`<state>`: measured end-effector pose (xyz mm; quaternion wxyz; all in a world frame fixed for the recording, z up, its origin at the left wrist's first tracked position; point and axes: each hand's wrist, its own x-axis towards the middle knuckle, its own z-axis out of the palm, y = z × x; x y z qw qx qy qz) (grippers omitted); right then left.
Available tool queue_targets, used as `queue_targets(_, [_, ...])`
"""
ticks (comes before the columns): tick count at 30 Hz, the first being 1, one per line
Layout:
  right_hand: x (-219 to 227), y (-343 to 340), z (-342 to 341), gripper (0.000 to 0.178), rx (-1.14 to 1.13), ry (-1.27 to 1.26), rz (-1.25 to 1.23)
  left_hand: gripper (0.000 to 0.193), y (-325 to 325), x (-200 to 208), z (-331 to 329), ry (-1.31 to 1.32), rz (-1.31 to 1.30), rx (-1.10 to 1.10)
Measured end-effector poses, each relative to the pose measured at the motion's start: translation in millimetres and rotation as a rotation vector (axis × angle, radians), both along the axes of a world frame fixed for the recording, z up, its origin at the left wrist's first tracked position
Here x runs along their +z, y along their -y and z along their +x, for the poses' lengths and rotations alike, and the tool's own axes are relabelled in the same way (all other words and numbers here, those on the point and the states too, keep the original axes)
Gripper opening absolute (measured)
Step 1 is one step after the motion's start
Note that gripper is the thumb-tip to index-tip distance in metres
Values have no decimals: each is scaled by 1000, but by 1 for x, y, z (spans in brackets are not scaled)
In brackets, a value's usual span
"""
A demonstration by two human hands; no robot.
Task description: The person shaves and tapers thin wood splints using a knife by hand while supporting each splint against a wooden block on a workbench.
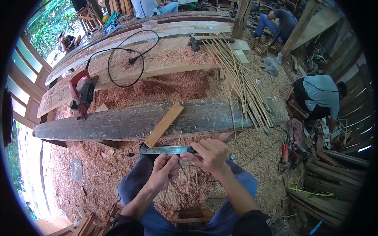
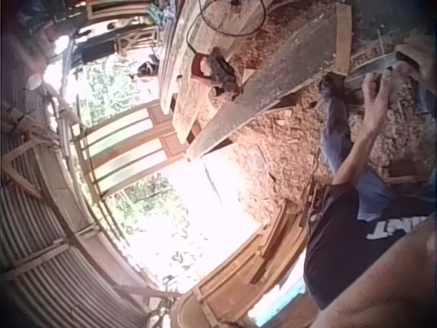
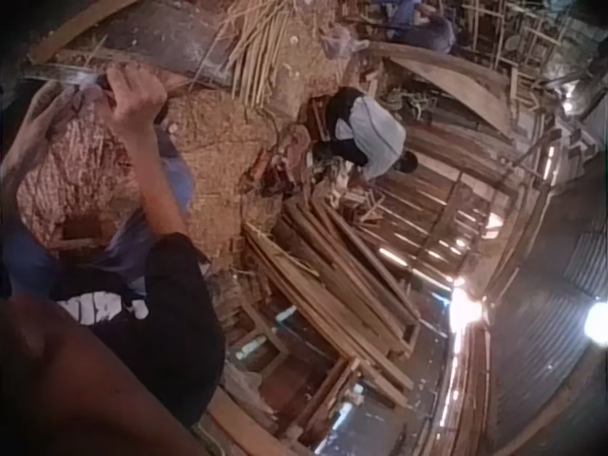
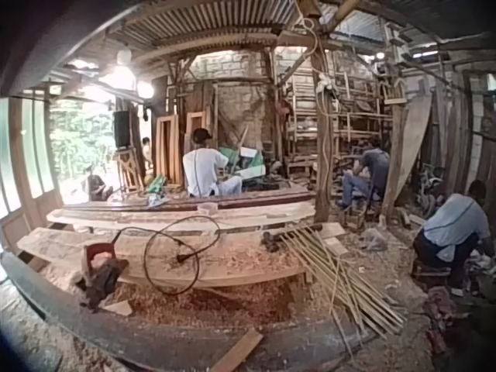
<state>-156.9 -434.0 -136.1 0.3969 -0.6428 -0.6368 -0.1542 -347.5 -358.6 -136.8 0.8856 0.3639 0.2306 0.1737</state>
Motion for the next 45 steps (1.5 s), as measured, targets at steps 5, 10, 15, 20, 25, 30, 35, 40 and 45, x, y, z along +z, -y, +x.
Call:
queue_targets(5, [1,-1,11,49,-95,77,54,11,-1,-4,-6,7,64,49])
queue_targets(10, [3,8,37,52,-222,-12,119,11,1,-4,-8,1,81,13])
queue_targets(15, [1,0,10,50,-39,72,61,12,1,-9,-8,-2,1,5])
queue_targets(20, [-1,9,42,46,-233,-109,77,13,-1,-3,-6,4,51,27])
queue_targets(25, [-7,2,10,53,-74,64,20,14,0,-5,-7,-41,-11,15])
queue_targets(30, [-6,5,56,44,-462,-130,-43,12,-7,-8,-3,22,-28,58])
queue_targets(35, [-7,-4,32,28,-531,12,-187,19,-14,-19,7,-7,271,135])
queue_targets(40, [-7,-3,23,24,-511,-19,-433,13,-22,-16,13,-23,457,151])
queue_targets(45, [5,-10,9,23,-490,44,-254,10,-17,-17,14,1,456,170])
